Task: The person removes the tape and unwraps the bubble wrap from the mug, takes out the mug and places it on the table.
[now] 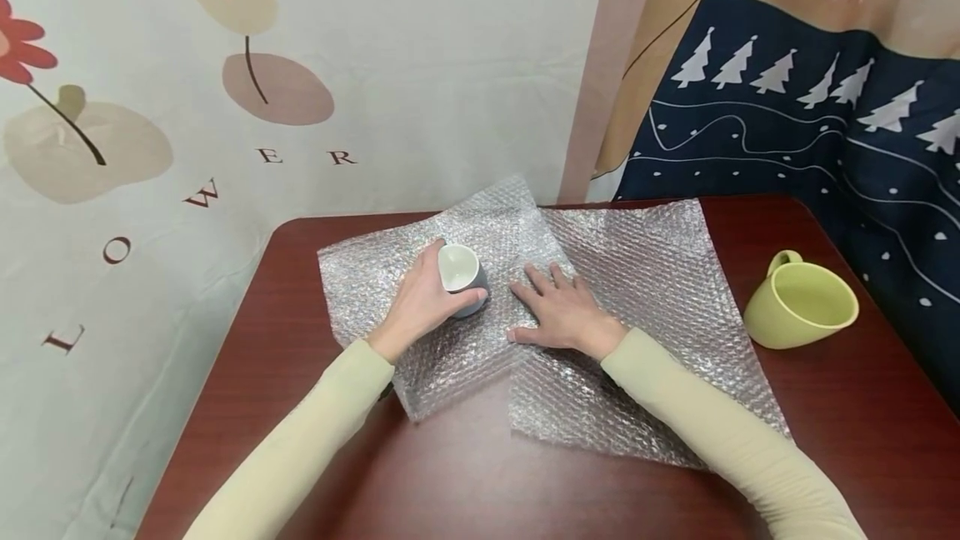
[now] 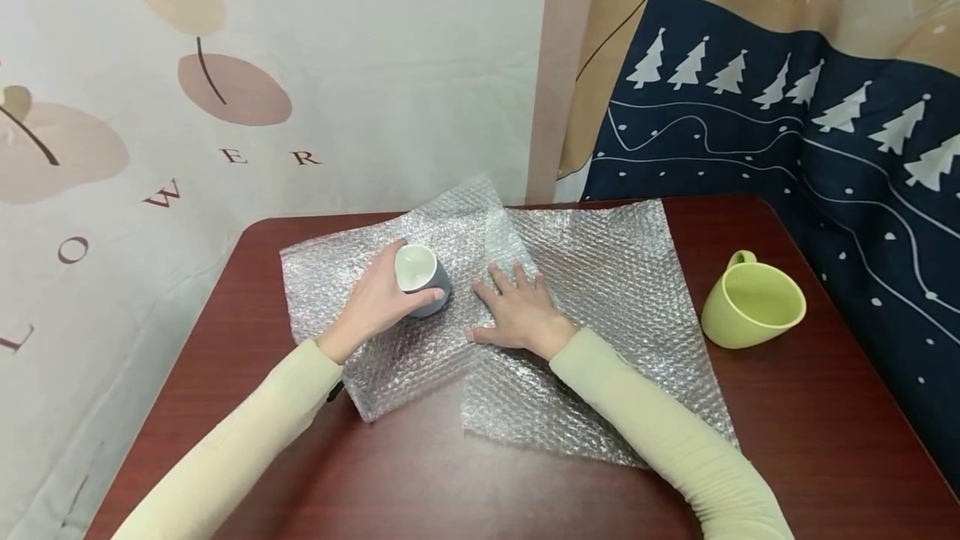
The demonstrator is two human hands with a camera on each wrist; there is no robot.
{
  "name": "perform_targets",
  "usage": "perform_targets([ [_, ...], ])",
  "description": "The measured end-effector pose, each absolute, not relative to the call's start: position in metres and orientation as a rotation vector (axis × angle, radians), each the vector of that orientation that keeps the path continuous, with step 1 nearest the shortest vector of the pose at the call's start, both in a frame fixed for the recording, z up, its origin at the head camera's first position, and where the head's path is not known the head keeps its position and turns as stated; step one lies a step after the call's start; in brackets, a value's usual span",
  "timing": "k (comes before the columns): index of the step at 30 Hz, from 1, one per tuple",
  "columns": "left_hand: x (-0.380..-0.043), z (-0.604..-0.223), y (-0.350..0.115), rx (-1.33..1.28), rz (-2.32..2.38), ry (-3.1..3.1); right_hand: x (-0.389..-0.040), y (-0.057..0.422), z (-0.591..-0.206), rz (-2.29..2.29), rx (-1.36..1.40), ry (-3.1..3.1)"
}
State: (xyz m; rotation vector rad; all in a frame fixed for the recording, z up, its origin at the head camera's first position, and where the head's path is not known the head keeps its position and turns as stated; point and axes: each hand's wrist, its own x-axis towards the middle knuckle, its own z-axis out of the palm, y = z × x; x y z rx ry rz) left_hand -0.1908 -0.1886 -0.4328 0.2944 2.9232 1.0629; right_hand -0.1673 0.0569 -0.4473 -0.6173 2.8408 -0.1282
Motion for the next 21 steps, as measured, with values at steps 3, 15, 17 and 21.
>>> perform_targets([
  [3, -0.192, -0.435, -0.189, 0.303, 1.084, 2.942, -0.168, 0.056, -0.447, -0.130, -0.619, 2.841],
  [15, -0.190, -0.436, -0.191, 0.282, 1.177, 2.980, -0.168, 0.056, -0.446, -0.141, -0.609, 2.825],
  [17, -0.188, -0.433, -0.191, 0.273, 1.190, 2.972, -0.168, 0.056, -0.446, -0.144, -0.612, 2.826],
  [21, -0.184, -0.427, -0.192, 0.267, 1.204, 2.976, -0.168, 0.057, -0.446, -0.154, -0.619, 2.830],
])
